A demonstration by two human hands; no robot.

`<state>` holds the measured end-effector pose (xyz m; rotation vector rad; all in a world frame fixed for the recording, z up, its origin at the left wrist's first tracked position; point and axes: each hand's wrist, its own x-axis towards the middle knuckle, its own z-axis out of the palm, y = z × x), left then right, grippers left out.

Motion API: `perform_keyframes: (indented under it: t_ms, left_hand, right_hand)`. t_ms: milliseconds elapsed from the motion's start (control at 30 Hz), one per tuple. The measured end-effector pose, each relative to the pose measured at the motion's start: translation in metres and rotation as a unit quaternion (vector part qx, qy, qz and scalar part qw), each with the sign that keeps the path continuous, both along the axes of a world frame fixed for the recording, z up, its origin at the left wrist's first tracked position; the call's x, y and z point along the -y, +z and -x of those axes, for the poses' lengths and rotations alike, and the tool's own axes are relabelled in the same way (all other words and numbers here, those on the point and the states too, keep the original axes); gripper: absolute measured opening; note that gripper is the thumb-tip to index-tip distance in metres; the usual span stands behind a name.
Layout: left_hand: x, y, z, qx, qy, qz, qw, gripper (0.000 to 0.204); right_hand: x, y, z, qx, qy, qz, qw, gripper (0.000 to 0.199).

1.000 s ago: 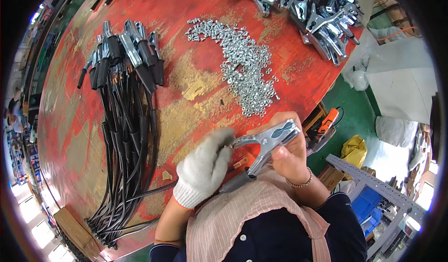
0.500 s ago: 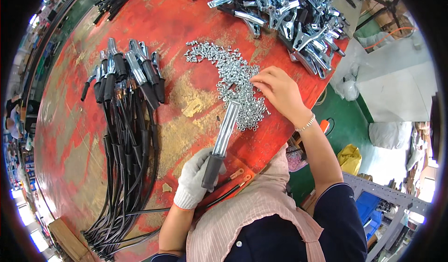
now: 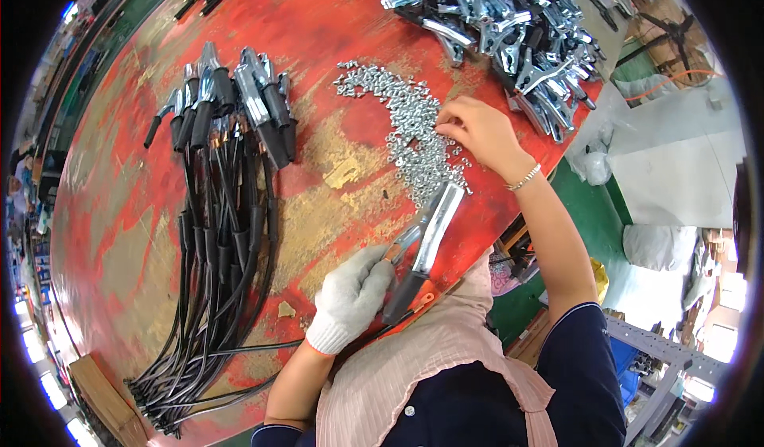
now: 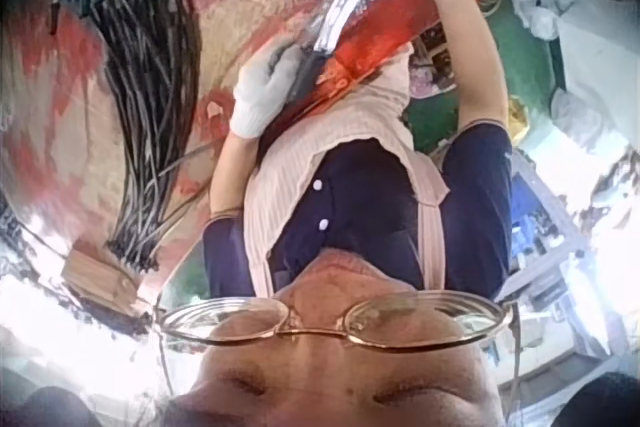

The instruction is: Assembling the components of metal spring clips, likely for jumper cables or battery chargers.

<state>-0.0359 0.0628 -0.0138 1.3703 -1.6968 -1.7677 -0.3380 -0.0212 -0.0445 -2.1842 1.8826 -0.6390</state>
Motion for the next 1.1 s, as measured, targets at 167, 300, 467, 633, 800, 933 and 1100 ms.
perform_keyframes:
  t_ms: [167,300,467,633,800,933,1100]
  left_hand:
    - [0.001,0.020,-0.002,0.008,-0.005,-0.003,1.000,0.025]
    - [0.004,0.025,0.000,0.031,-0.027,0.017,0.999,0.024]
    - [0.007,0.024,0.002,0.035,-0.055,0.048,0.997,0.022]
    - [0.006,0.022,0.000,0.038,-0.058,0.052,0.996,0.021]
    - [0.004,0.021,0.003,0.083,-0.060,0.126,0.987,0.028]
    - [0.000,0.017,0.006,0.185,-0.125,0.400,0.889,0.036]
    - [0.004,-0.004,0.006,0.147,-0.052,0.370,0.916,0.037]
  right_hand:
    - [-0.051,0.026,-0.053,0.515,-0.064,-0.089,0.850,0.011]
    - [-0.096,0.008,-0.096,0.631,-0.085,-0.182,0.749,0.016]
    - [-0.120,-0.003,-0.124,0.740,-0.084,-0.154,0.649,0.020]
    - [-0.132,-0.018,-0.126,0.737,-0.117,-0.225,0.626,0.016]
    - [-0.136,-0.016,-0.126,0.752,-0.168,-0.211,0.601,0.029]
    - [-0.138,-0.004,-0.108,0.686,-0.058,-0.240,0.684,0.022]
    - [-0.105,0.025,-0.050,0.201,-0.126,0.025,0.971,0.014]
